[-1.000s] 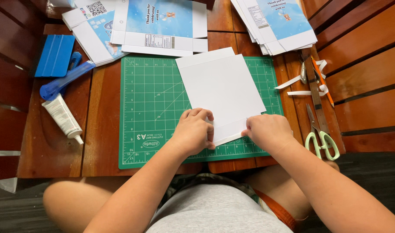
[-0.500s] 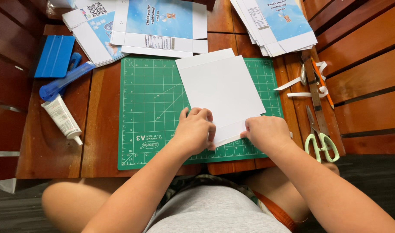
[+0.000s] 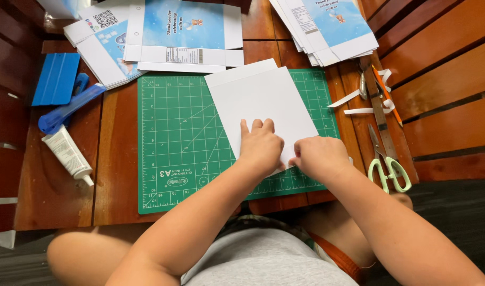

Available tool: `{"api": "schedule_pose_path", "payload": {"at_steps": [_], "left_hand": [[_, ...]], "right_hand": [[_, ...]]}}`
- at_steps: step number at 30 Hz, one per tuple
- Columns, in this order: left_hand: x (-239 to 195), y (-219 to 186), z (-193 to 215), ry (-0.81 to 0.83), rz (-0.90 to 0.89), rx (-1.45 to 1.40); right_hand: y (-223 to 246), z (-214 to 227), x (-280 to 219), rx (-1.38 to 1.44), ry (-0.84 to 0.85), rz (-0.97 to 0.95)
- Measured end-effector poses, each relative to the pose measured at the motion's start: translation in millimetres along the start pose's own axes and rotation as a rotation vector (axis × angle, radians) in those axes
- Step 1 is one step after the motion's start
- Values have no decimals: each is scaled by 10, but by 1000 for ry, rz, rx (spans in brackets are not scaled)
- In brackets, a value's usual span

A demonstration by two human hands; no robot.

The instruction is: The person repeatedly applies double-sided tape to printed paper sheets, folds them into pamphlets, and stacks them on a green cutting mat. The person uses scissors to cut the tape and handles the sheets one at a time.

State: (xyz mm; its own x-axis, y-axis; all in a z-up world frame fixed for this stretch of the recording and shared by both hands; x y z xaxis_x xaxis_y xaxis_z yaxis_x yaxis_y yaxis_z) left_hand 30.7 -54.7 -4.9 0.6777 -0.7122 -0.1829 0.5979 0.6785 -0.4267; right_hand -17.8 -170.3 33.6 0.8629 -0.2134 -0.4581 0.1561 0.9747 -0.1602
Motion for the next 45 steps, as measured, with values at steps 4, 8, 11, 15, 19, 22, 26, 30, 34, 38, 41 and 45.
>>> {"api": "schedule_pose_path", "payload": {"at_steps": [4, 8, 11, 15, 19, 22, 26, 30, 34, 38, 41, 45], "left_hand": [[138, -86, -73, -7, -6, 0], [237, -134, -116, 22, 18, 2], [259, -175, -128, 15, 28, -10], [279, -187, -159, 19, 56, -10], [241, -229, -95, 29, 68, -2], [246, -240, -96, 16, 58, -13], [250, -260, -94, 55, 60, 30], [194, -319, -71, 44, 52, 55], [116, -250, -189, -28, -30, 66], [-120, -293, -126, 3, -54, -451], [-105, -201, -375, -33, -24, -658], [-96, -41, -682, -122, 34, -803]], "right_hand": [[-70, 71, -45, 46, 45, -46], [-132, 221, -103, 138, 40, -90], [-151, 274, -153, 185, 34, -94], [-183, 255, -148, 226, 4, -73], [-183, 279, -191, 269, -8, -63], [-199, 320, -238, 312, -17, -52], [-269, 301, -234, 356, -35, -21], [-289, 235, -169, 386, -66, 77], [-291, 208, -150, 402, -105, 143], [-294, 87, -104, 494, -128, 191], [-330, 7, -94, 499, -289, 297], [-713, 173, -333, 585, -658, 288]]}}
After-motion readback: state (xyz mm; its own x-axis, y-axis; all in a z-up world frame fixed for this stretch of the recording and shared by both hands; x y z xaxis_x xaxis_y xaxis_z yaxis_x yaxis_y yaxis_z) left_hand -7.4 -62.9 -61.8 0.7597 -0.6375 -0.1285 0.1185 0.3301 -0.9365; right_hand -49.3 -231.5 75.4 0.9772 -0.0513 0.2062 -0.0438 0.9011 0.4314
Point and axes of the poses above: each hand's wrist, its own x-axis towards the middle knuckle, its own z-axis out of the back of the hand, y = z × x, the point moved 4 cm from there along x, towards the middle knuckle, and after that the axes turned 3 degrees about -z, right-handed, at the moved point
